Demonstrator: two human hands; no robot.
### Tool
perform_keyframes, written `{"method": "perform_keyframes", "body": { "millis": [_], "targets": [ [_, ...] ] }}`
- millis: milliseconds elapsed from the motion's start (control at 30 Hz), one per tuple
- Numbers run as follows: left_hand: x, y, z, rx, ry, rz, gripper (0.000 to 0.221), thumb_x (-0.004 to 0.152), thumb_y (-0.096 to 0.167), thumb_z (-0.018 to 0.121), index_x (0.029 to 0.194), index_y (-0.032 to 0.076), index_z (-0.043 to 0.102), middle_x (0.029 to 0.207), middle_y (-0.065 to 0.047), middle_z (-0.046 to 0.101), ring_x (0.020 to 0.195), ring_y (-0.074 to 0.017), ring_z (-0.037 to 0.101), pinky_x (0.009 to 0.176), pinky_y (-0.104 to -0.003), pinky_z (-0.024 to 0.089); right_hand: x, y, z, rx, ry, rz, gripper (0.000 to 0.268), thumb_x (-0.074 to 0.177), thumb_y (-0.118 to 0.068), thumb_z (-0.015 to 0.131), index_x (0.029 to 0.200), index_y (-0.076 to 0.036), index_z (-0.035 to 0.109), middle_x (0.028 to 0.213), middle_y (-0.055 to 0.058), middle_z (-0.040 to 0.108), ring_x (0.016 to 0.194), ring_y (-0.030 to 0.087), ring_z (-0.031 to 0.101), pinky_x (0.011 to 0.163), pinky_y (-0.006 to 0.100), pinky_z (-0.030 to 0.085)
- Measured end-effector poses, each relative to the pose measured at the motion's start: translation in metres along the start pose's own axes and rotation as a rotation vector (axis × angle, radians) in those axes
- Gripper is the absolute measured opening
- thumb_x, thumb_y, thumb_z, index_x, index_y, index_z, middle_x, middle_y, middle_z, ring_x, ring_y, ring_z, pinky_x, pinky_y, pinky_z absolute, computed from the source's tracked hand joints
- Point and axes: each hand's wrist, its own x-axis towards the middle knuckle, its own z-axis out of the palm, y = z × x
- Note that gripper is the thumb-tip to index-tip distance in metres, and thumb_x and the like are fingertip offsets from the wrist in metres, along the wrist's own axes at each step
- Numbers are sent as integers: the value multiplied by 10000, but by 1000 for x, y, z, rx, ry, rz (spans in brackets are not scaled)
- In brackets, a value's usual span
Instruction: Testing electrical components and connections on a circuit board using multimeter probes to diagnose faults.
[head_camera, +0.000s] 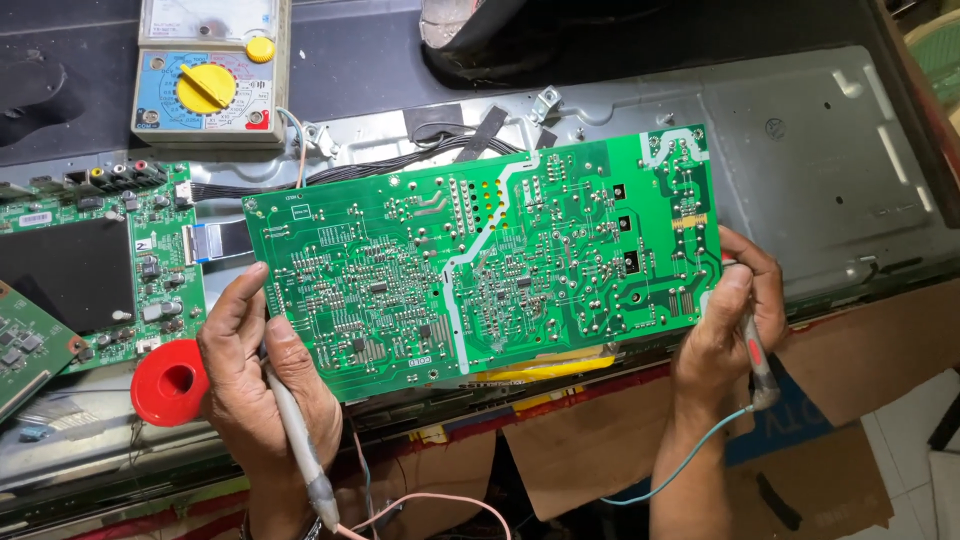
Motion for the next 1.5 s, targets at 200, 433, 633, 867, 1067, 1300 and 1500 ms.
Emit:
{"method": "perform_keyframes", "body": {
  "millis": [200,433,633,867,1067,1300,1500],
  "targets": [
    [0,2,1,15,5,-19,335,1140,107,418,1428,-48,491,1457,-211,561,1391,-356,587,1200,-377,456,0,1,1,5,3,-9,365,1112,-187,414,1226,71,645,1174,152,648,1031,238,598,916,357,490],
    [-1,-2,0,99,21,-10,344,1142,131,434,1431,-30,526,1445,-185,613,1353,-333,634,1035,-356,524,1,0,1,-10,-3,-39,400,1140,-224,409,1257,83,638,1192,162,632,1059,240,589,942,353,480],
    [-3,-1,-1,91,25,-5,324,1137,94,437,1429,-18,521,1446,-185,606,1337,-363,649,1077,-383,534,0,0,4,20,25,-56,397,1125,-210,419,1221,99,649,1172,181,658,996,241,604,875,351,489],
    [-1,1,-1,87,12,10,325,1142,104,430,1423,-26,529,1448,-197,611,1337,-347,647,1053,-373,533,0,4,3,11,23,-46,393,1118,-203,413,1229,96,644,1191,182,653,1014,245,613,891,350,497],
    [-1,0,0,118,21,3,317,1149,109,436,1426,-6,540,1436,-188,630,1319,-347,663,1037,-379,543,1,2,2,4,13,-44,403,1129,-219,411,1239,92,642,1198,175,653,1018,235,607,896,339,490],
    [-1,0,0,114,22,-3,319,1142,97,436,1421,-12,546,1431,-189,631,1296,-334,668,1058,-373,536,0,2,3,12,32,-18,397,1115,-215,427,1231,91,650,1184,174,659,1009,233,618,886,335,500],
    [0,3,0,91,9,-6,332,1147,124,432,1417,-41,536,1450,-218,612,1311,-316,648,1042,-350,523,0,-1,5,20,35,-21,393,1118,-220,417,1213,90,640,1180,177,655,1008,241,614,886,350,503]
  ]
}}
